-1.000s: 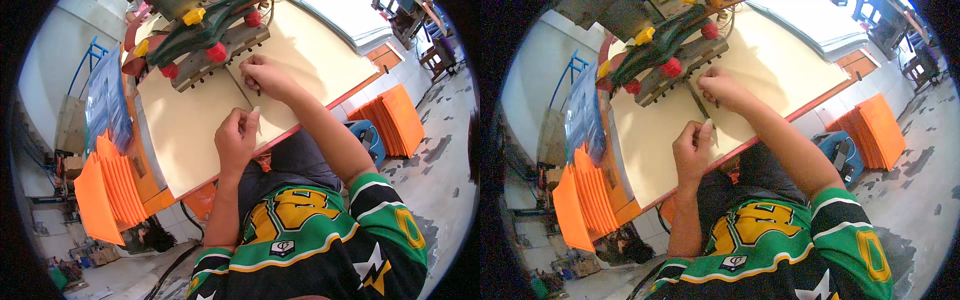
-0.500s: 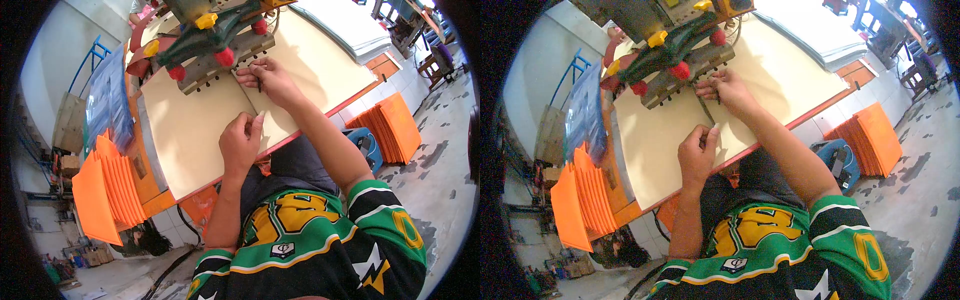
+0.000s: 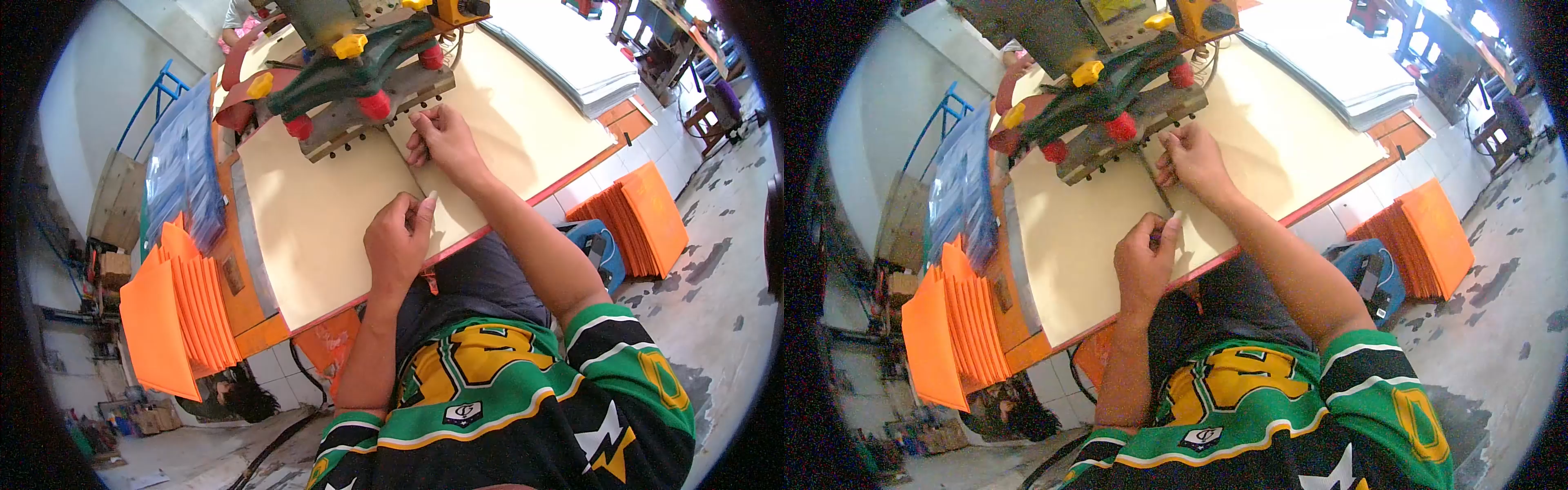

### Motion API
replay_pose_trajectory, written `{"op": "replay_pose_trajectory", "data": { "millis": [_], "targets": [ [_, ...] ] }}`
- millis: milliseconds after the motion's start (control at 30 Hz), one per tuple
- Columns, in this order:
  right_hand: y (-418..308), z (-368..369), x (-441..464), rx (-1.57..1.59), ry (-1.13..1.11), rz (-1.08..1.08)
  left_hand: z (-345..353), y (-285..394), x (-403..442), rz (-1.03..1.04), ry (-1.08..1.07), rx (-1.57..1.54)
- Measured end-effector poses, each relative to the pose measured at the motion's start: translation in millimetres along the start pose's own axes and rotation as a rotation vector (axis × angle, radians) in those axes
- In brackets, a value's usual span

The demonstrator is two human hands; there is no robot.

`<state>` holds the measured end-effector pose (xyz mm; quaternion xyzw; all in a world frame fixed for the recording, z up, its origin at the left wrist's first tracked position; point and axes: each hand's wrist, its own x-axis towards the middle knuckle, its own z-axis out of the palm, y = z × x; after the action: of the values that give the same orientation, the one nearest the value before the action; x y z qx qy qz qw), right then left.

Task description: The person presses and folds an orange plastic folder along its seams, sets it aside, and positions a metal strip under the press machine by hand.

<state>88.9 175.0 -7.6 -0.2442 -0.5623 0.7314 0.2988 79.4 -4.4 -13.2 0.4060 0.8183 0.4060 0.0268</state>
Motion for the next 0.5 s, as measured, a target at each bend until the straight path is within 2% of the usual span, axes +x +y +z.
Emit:
{"op": "replay_pose_trajectory", "data": {
  "millis": [67, 133, 233, 367, 500],
  "targets": [
    [0.6, 0.0, 0.4, 0.006, 0.016, -0.008, -0.6, 1.5, 0.3, 0.004, 0.001, -0.01],
    [-1.7, -2.1, 0.4, -0.227, 0.11, -0.137, -0.9, 1.1, -0.2, 0.003, 0.0, -0.021],
    [-1.5, -8.5, 3.4, -0.383, 0.173, -0.218, -0.3, 0.0, 0.2, 0.052, 0.018, -0.009],
    [-8.1, -8.0, 0.1, -0.391, 0.141, -0.139, -2.6, 2.6, 0.3, 0.036, -0.003, -0.002],
    [2.3, -6.7, 5.0, -0.526, 0.132, -0.424, -2.0, 1.6, 0.0, 0.001, -0.026, 0.009]
  ]
}}
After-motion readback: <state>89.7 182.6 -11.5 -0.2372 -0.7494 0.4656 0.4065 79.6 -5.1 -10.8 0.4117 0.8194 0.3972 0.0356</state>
